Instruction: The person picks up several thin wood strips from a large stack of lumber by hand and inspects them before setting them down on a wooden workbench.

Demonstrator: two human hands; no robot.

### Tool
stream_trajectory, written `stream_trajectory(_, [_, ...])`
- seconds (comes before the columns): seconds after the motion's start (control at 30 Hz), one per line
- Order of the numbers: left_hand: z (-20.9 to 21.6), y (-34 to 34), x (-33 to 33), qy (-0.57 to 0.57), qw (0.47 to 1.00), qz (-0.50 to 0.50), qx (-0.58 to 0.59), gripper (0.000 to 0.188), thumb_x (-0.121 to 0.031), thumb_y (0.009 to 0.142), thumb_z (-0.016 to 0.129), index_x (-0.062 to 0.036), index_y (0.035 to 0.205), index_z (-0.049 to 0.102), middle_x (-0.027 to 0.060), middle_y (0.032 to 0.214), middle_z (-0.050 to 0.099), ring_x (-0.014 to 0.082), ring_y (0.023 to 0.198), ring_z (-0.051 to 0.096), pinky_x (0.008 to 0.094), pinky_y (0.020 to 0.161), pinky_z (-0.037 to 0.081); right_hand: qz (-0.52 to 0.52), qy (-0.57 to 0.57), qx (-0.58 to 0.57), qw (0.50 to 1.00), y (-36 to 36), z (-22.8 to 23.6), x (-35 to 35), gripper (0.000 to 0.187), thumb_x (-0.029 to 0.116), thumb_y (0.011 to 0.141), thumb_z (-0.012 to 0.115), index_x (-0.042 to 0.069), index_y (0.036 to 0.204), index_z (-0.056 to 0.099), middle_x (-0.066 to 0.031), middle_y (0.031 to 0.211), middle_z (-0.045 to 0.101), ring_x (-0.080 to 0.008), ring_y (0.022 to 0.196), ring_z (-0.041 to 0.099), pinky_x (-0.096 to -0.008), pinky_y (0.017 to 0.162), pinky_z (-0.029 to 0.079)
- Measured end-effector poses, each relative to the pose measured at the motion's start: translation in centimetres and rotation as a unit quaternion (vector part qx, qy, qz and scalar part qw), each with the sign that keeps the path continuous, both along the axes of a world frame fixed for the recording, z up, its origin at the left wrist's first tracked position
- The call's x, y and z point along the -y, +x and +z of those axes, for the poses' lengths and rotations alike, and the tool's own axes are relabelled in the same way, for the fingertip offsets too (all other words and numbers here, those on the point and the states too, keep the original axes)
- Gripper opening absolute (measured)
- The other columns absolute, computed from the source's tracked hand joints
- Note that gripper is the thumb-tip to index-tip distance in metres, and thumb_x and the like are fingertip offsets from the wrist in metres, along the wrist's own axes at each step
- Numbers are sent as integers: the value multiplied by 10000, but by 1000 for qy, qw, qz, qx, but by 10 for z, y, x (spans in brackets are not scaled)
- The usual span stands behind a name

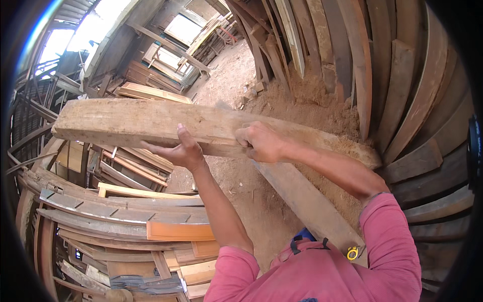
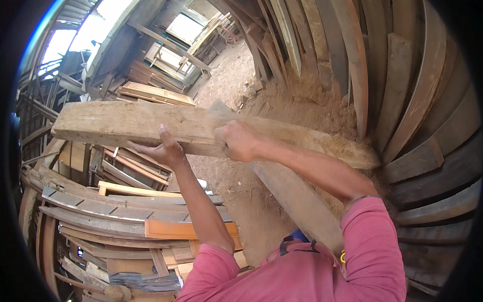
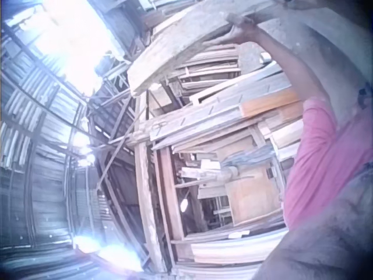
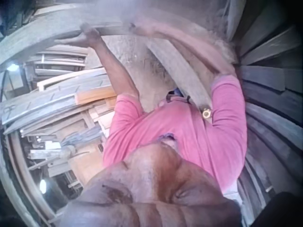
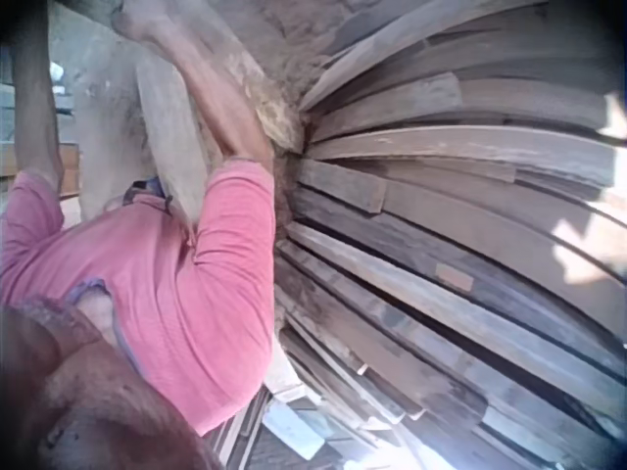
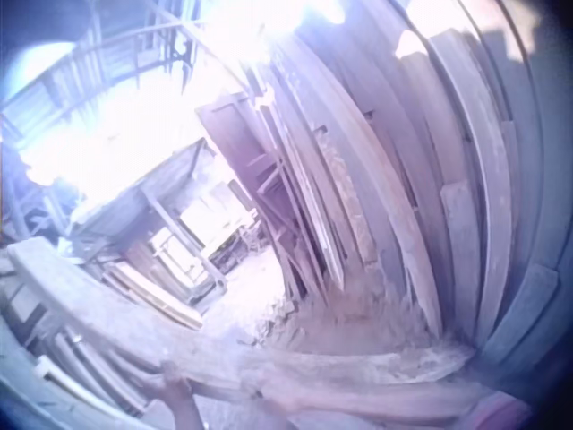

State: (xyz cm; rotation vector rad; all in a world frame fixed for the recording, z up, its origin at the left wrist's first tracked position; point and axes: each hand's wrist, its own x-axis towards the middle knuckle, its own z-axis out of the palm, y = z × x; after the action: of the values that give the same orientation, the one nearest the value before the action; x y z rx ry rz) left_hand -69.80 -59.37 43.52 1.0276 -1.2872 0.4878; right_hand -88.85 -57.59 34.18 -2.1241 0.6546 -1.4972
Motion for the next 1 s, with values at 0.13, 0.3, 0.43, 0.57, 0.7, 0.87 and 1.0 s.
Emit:
stream_trajectory(0.13, [1,-3,31,1,988,-149,-42,1010,-125,751,659,-20,1487,-25,270,1467,197,322,1308,346,400,1100,312,-67,88,-78,991,-2,6,3,86,-31,651,569,22,705,527,-185,739,579,-357,767,597,-444,672,453])
stream_trajectory(0.3, [8,14,64,6,992,-124,-23,1055,-216,699,685,41,1466,9,288,1450,204,356,1317,338,401,1122,291,-27,-10,34,999,-27,15,-13,235,-73,648,574,44,687,374,-116,640,428,-283,615,447,-404,556,351])
stream_trajectory(0.43, [15,4,59,-1,992,-128,-4,1050,-188,724,708,28,1470,1,249,1484,142,314,1329,307,379,1115,284,-27,-8,8,1000,-50,29,-20,232,-65,656,575,45,700,375,-110,631,399,-264,615,439,-390,556,356])
stream_trajectory(0.57, [24,-34,37,1,995,-96,33,1009,-214,757,698,26,1466,21,257,1464,170,321,1322,316,398,1121,284,-26,53,-45,997,-66,33,-6,189,-42,674,583,30,723,415,-101,639,443,-225,608,468,-368,560,378])
stream_trajectory(0.7, [17,-57,27,-96,950,-291,-66,918,-260,814,701,26,1448,103,259,1403,260,324,1276,373,442,1085,348,-63,38,-62,995,-87,39,-8,148,0,694,603,15,741,464,-92,655,505,-197,597,494,-350,566,395])
stream_trajectory(0.87, [17,-64,28,79,804,-523,-271,755,-291,797,729,-8,1376,336,155,1312,448,298,1197,464,453,1041,401,-83,44,-63,994,-99,45,-10,135,22,720,611,12,746,478,-96,666,511,-202,607,495,-356,575,398])
stream_trajectory(1.0, [20,-80,28,139,762,-559,-295,856,-354,735,774,2,1379,336,151,1258,498,289,1170,511,426,1032,438,-106,71,-66,990,-104,41,-12,142,33,751,611,18,807,481,-96,704,533,-194,652,511,-354,601,404])
